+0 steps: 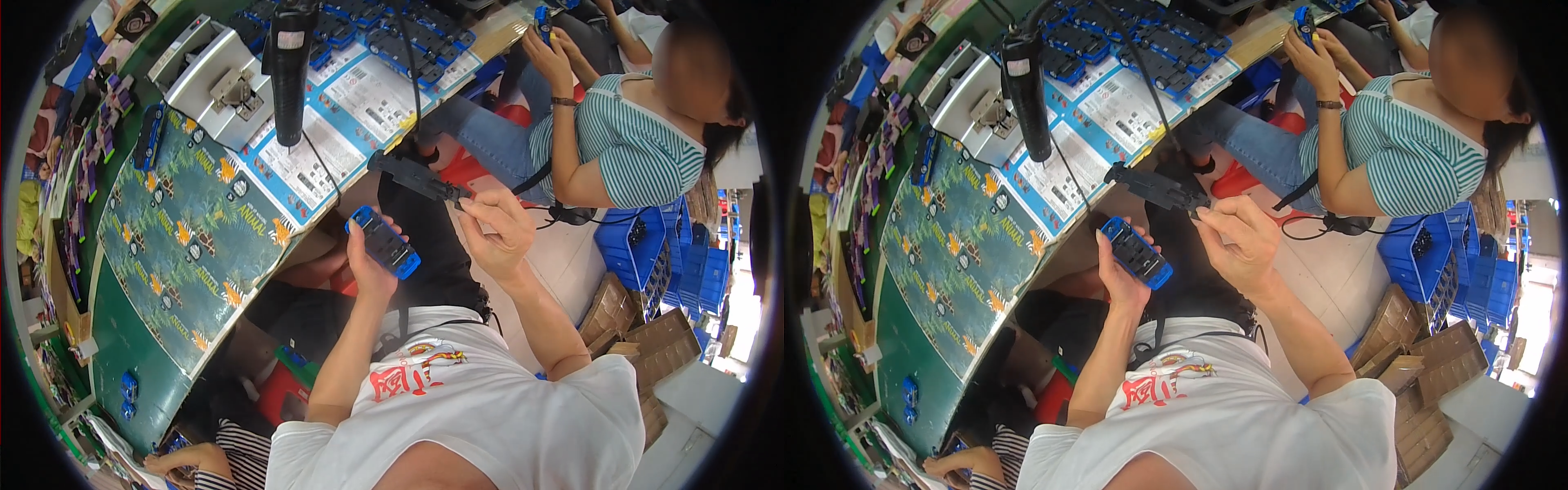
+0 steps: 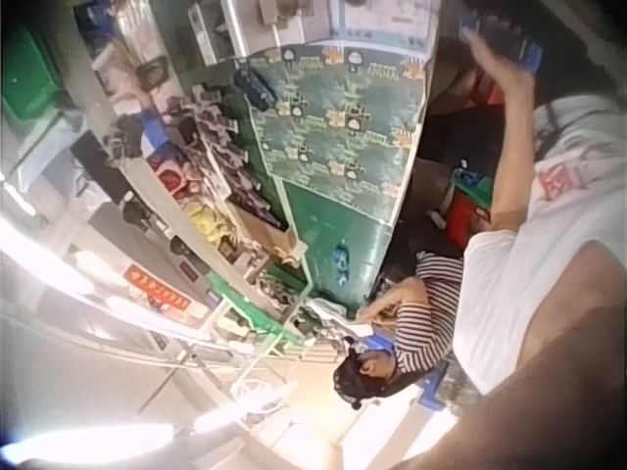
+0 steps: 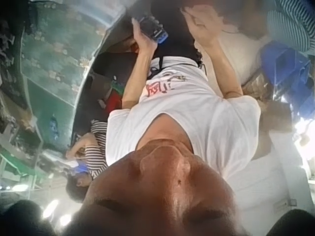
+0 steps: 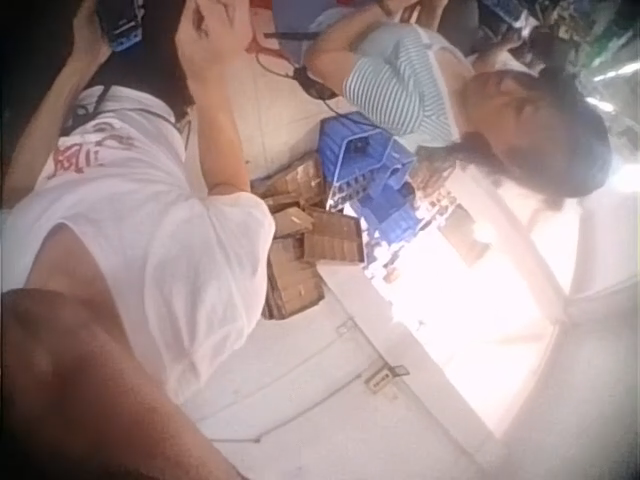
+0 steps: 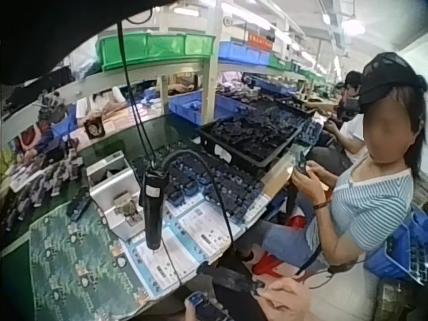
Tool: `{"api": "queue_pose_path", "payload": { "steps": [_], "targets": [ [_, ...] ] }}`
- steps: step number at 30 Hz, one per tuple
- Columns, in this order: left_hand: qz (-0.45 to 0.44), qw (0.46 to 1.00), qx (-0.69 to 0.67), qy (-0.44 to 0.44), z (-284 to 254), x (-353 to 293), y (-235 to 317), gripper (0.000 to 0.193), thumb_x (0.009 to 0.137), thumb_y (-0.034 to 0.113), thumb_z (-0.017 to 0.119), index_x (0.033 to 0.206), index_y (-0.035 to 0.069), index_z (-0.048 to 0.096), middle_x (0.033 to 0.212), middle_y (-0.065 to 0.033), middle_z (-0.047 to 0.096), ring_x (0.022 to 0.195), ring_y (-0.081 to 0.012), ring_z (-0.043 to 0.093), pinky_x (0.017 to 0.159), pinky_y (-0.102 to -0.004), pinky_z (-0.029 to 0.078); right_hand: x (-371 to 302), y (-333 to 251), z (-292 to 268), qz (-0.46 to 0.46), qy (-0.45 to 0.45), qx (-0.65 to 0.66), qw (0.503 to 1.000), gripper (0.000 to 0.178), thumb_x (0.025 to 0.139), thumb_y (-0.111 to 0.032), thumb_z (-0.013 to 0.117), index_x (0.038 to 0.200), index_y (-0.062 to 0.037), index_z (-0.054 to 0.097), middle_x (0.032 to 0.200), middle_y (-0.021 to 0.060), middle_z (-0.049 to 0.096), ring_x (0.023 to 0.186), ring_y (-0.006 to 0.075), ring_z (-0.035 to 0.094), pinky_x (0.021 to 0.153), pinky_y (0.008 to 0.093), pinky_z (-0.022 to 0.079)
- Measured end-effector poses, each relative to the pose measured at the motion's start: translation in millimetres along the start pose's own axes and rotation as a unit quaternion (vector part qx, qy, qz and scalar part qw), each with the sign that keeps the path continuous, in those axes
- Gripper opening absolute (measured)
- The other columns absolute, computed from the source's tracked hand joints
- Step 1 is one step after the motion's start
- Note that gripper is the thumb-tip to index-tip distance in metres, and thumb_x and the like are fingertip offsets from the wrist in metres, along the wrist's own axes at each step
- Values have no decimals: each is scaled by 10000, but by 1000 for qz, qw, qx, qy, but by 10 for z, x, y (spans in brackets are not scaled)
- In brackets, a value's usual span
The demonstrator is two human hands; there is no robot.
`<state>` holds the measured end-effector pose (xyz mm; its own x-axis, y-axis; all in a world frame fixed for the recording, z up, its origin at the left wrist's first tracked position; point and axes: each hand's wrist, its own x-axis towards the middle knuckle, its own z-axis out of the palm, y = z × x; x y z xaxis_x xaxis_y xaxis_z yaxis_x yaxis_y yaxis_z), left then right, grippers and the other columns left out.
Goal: The person assembles plastic toy cars by attaching chassis components with screws using an electric screwdriver.
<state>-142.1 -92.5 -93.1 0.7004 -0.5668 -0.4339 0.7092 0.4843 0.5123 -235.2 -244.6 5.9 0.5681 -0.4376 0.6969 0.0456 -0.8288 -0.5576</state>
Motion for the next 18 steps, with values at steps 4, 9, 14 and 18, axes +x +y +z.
{"api": "queue_pose_path", "payload": {
  "steps": [4,9,14,18],
  "targets": [
    [2,1000,13,-4,60,-32,21,544,965,543,490,1201,57,553,949,-74,636,854,-193,640,745,-361,554,97,107,-74,-46,19,-32,998,300,638,115,776,888,-30,694,754,73,587,585,184,557,491,268,405],
    [-5,1000,1,-25,112,-78,106,514,966,503,505,1216,56,543,981,-84,632,873,-203,638,758,-371,552,239,147,-124,-142,21,-66,987,374,609,167,753,922,-31,697,765,70,581,575,157,531,471,248,381],
    [-17,998,-24,-55,266,-170,225,509,957,481,520,1233,53,531,1012,-91,623,908,-213,629,786,-383,543,295,113,-103,-116,23,-57,991,381,604,156,759,925,-42,702,795,72,590,595,159,558,487,234,413],
    [-18,996,-51,-70,318,-234,280,488,976,460,498,1229,45,529,1002,-100,626,891,-224,631,768,-392,551,341,136,-69,-144,20,-77,986,352,610,148,757,905,-36,705,819,74,597,632,173,593,513,239,463]
  ]
}}
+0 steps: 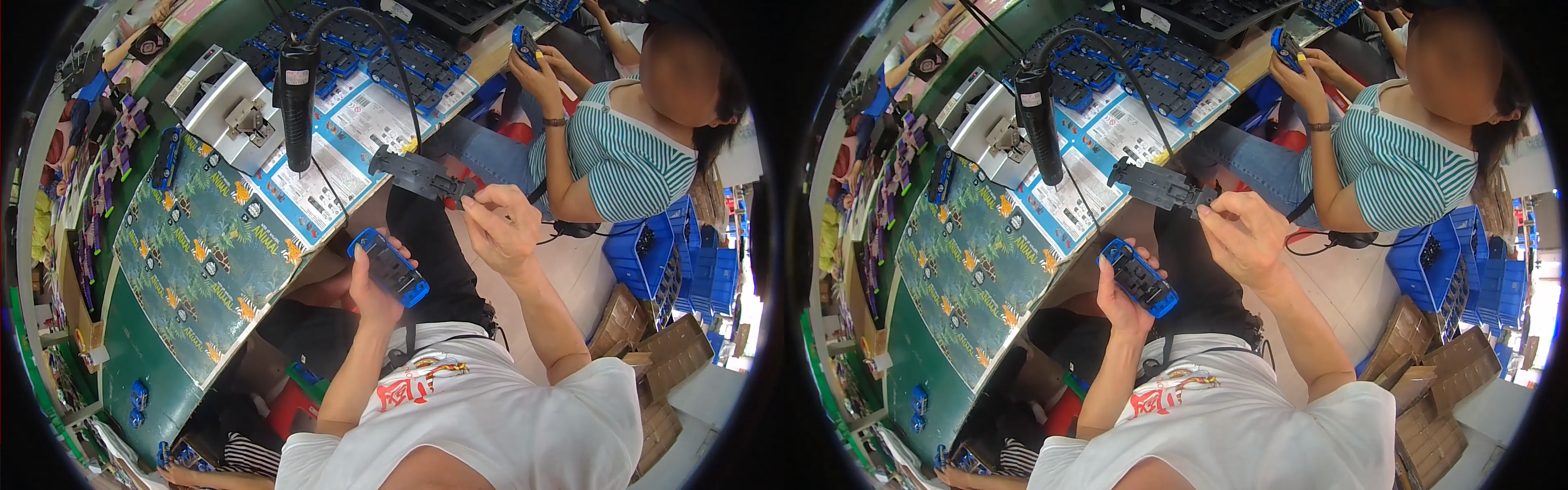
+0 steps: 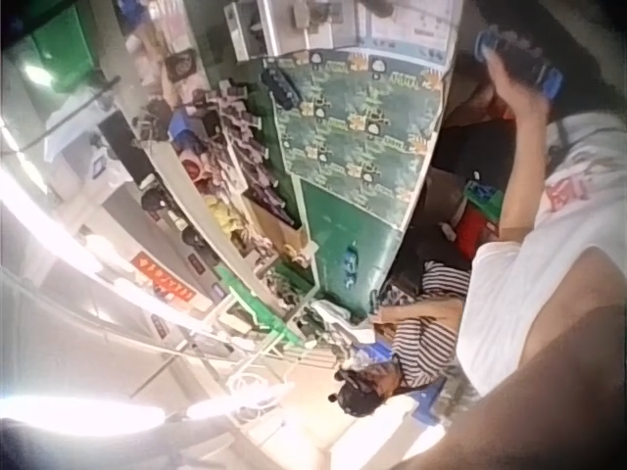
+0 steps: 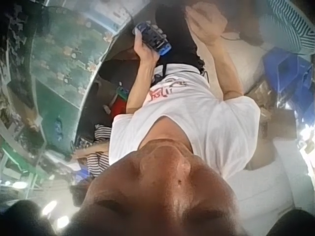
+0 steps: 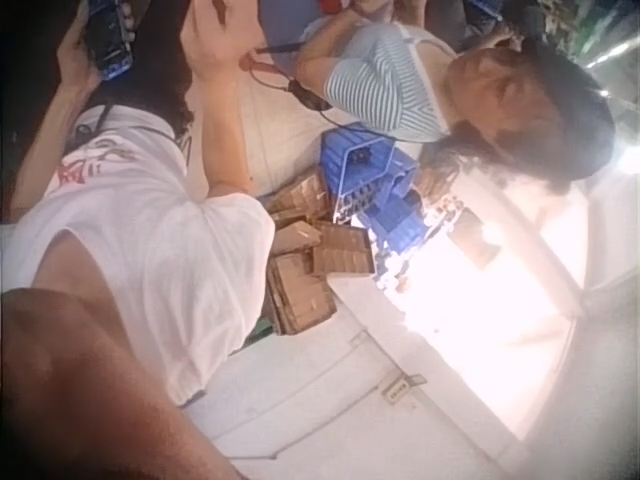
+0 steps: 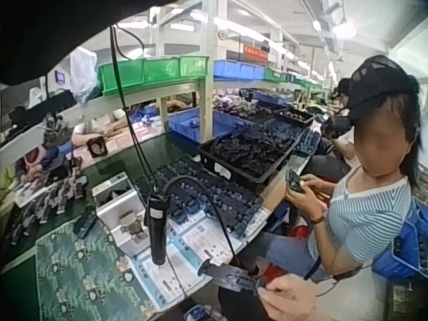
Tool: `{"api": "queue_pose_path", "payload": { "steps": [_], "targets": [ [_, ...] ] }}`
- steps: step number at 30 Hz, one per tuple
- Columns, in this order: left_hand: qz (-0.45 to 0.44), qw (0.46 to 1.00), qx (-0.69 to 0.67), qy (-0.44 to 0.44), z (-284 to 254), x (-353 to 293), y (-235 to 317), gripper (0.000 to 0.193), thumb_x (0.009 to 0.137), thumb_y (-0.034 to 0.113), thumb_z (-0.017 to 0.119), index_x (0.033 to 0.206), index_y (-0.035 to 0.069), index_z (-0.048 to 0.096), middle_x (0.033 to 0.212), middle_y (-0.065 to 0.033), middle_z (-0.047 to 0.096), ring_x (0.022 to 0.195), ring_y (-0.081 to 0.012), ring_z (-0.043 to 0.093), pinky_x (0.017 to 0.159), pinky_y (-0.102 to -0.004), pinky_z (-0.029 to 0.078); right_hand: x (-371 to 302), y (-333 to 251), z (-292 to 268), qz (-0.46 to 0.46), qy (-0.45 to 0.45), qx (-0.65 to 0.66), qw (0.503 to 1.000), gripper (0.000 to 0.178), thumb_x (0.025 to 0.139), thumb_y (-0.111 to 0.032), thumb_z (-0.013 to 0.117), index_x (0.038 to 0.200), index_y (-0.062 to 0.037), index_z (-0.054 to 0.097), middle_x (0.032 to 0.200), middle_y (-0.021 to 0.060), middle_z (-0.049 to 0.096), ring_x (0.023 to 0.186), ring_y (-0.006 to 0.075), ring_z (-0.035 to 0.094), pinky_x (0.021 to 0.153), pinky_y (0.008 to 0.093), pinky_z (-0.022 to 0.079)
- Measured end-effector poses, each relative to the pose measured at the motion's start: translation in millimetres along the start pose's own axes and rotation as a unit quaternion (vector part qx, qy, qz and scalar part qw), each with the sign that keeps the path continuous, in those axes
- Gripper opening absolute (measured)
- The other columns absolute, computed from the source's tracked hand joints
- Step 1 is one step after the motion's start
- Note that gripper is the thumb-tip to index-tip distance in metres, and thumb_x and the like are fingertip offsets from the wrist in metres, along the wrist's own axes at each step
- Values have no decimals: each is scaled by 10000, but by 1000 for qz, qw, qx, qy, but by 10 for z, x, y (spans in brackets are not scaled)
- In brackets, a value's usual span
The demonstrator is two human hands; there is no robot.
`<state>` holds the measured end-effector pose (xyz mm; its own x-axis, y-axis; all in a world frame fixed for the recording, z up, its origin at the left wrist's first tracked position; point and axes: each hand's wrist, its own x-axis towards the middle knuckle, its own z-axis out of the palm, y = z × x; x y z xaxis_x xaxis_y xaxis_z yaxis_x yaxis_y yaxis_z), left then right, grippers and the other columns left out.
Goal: The person assembles plastic toy cars by attaching chassis components with screws using an electric screwdriver.
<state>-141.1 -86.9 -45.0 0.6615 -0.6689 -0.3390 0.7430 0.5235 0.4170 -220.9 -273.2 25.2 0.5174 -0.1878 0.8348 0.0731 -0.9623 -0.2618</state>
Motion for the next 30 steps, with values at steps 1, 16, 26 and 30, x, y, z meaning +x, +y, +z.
{"api": "queue_pose_path", "payload": {
  "steps": [1,16,26,30],
  "targets": [
    [-5,1000,-4,-6,13,-6,13,481,977,452,497,1233,45,526,1010,-100,622,898,-225,629,775,-396,551,19,4,12,-1,2,1,1000,352,610,148,757,905,-36,705,819,74,597,632,173,593,513,239,463],
    [24,999,18,-37,287,-24,358,409,937,296,594,1248,41,523,1013,-109,617,907,-235,632,783,-409,557,131,119,96,74,30,64,995,255,668,124,750,876,-14,699,995,126,651,682,169,643,562,240,517],
    [92,994,8,-58,199,-76,700,421,988,325,520,1290,33,491,1081,-121,600,958,-244,606,798,-419,534,164,508,243,343,79,272,896,78,802,44,749,862,28,701,1035,74,628,681,55,606,545,173,479],
    [137,990,11,-35,206,-68,859,406,1001,332,506,1271,29,487,1053,-123,578,908,-254,583,755,-428,540,215,539,247,406,73,379,828,150,818,41,737,958,42,683,1013,77,618,660,55,604,514,174,477]
  ]
}}
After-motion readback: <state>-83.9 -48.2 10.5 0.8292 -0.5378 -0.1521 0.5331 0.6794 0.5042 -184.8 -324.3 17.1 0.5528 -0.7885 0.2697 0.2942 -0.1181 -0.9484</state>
